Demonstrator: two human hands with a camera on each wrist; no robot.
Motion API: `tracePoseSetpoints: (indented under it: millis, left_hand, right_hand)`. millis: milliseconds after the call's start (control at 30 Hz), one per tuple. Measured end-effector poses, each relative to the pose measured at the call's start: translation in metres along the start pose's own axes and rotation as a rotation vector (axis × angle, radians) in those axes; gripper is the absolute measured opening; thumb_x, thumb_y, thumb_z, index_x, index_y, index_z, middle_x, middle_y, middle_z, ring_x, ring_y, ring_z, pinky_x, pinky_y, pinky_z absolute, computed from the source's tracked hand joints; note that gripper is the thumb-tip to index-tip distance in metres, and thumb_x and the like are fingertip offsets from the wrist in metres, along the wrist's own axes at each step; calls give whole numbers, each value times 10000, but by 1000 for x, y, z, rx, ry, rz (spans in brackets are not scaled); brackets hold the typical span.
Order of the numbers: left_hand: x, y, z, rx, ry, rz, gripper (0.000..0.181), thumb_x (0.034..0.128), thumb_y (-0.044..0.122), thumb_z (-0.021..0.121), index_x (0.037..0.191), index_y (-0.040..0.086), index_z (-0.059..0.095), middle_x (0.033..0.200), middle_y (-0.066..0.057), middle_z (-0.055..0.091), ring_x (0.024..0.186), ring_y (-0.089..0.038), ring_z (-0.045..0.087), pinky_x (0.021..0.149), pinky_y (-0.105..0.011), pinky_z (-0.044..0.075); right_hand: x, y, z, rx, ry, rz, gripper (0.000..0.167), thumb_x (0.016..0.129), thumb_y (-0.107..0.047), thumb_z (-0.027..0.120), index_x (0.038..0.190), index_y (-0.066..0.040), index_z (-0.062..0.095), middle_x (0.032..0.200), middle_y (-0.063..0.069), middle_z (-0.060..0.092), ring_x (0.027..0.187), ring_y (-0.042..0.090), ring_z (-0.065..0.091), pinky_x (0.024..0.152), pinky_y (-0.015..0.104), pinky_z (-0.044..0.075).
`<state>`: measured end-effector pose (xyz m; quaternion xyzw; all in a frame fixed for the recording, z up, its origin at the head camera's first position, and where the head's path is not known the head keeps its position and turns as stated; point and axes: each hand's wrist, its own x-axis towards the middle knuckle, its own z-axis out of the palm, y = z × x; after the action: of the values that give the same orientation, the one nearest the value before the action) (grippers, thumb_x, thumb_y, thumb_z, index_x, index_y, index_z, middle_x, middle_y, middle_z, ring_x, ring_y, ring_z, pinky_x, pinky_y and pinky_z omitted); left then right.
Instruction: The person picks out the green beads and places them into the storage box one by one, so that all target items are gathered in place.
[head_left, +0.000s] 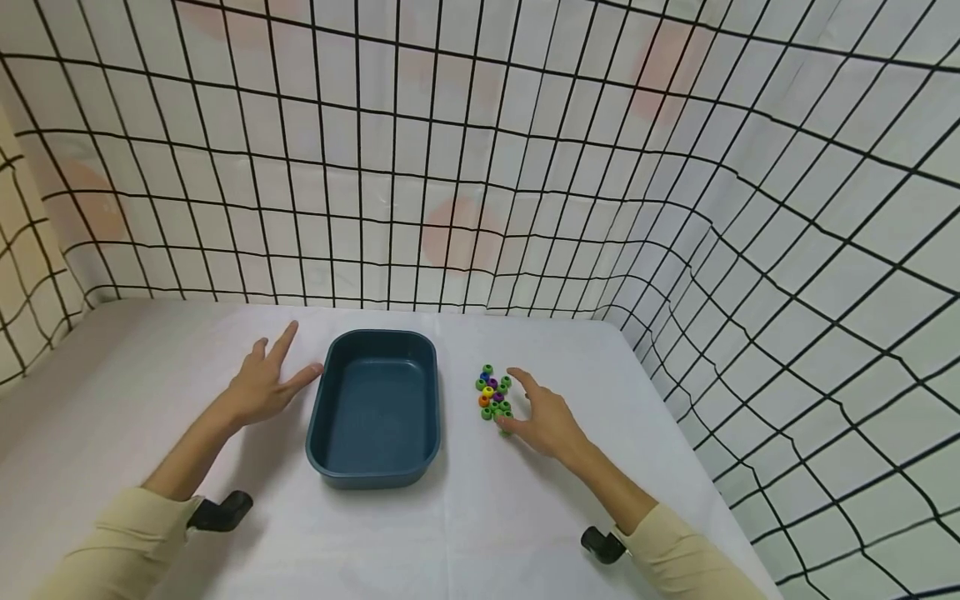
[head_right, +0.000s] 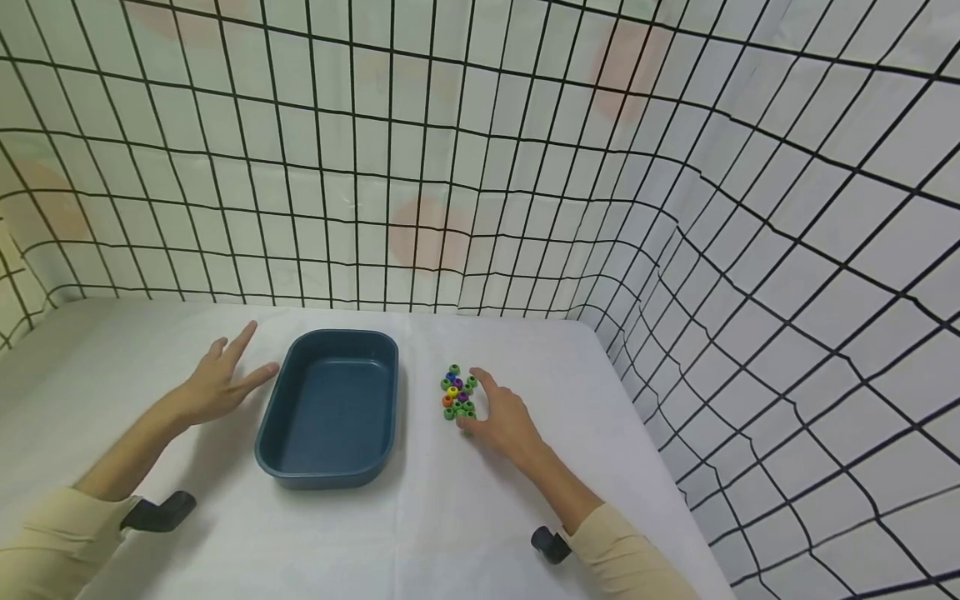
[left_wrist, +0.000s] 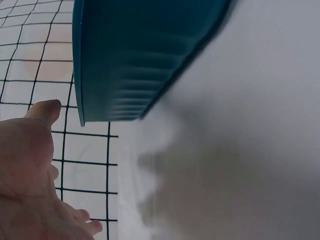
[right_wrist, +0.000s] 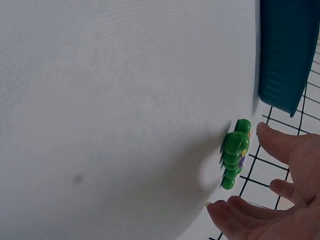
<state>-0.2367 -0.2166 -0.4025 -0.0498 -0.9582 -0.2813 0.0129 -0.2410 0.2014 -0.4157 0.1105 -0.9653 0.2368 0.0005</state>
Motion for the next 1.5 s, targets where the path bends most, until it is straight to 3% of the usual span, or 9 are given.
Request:
tracePoseSetpoints:
  millis: [133, 267, 400, 533, 767, 900, 1000, 1267, 1500]
  left_hand:
    - [2, 1, 1, -145, -71, 33, 900, 1036, 423, 544, 1608, -3, -5, 1550, -465, 109, 1414, -667, 175, 1070, -808, 239]
    - [4, 2, 1, -294, -173, 1, 914, 1039, 460, 527, 1625, 82, -64, 1626, -380, 7, 1478, -622, 47, 1093, -820, 135]
    - [4, 2, 1, -423, -269, -37, 898, 1049, 474, 498, 1626, 193, -131, 1668, -284, -116, 1500, -587, -65, 1102, -820, 57]
    - [0, 3, 1, -487, -333, -84, 904, 1044, 496, 498, 1618, 259, -159, 1666, -280, -130, 1496, -594, -58, 1115, -807, 62]
    - [-1, 5, 3, -520, -343, -116, 934, 1018, 506, 549, 1630, 270, -116, 1647, -351, -37, 1508, -582, -4, 1115, -807, 98]
    - [0, 3, 6, -597, -350, -112, 936, 1023, 425, 587, 1632, 264, -105, 1623, -394, 75, 1469, -556, 275, 1159, -690, 267]
    - [-1, 1, 7, -662, -366, -92, 918, 1039, 318, 588, 1633, 230, -106, 1599, -408, 169, 1399, -534, 418, 1102, -589, 430]
    - [-1, -1, 7, -786, -403, -119, 870, 1049, 259, 569, 1640, 234, -70, 1621, -347, 210, 1467, -563, 252, 953, -578, 549]
    - [-2, -3, 11, -859, -429, -122, 841, 1050, 220, 561, 1643, 275, -33, 1653, -321, 130, 1481, -559, 215, 966, -602, 534]
  right_hand:
    - [-2, 0, 0, 21, 1, -16, 691, 831, -243, 843, 1437, -166, 520, 1202, 198, 695, 1083, 338, 674, 863, 491, 568]
    - [-3, 1, 0, 52, -1, -17, 551, 824, -188, 841, 1327, -145, 620, 1062, 143, 720, 926, 245, 684, 713, 374, 551]
    - [-3, 1, 2, 76, -5, -2, 430, 825, -152, 834, 1226, -136, 679, 1021, 127, 728, 893, 221, 684, 674, 336, 542]
    - [-2, 1, 3, 98, -13, 17, 327, 828, -143, 827, 1133, -135, 709, 980, 99, 730, 879, 209, 674, 658, 322, 541]
    - [-2, 2, 4, 140, -21, 32, 266, 818, -145, 820, 1066, -143, 725, 912, 42, 723, 816, 172, 655, 616, 296, 518]
    - [-3, 3, 4, 147, -26, 18, 240, 811, -122, 821, 1034, -130, 732, 886, 33, 725, 805, 160, 657, 614, 286, 517]
    - [-3, 3, 5, 151, -33, 4, 224, 809, -108, 819, 1016, -114, 732, 878, 34, 726, 806, 160, 661, 613, 284, 521]
    - [-3, 3, 4, 152, -32, -4, 179, 798, -89, 812, 956, -110, 731, 865, 30, 722, 810, 153, 655, 623, 284, 515]
    - [-3, 4, 5, 154, -36, 5, 175, 778, -46, 823, 923, -95, 738, 836, 31, 720, 785, 146, 649, 624, 281, 510]
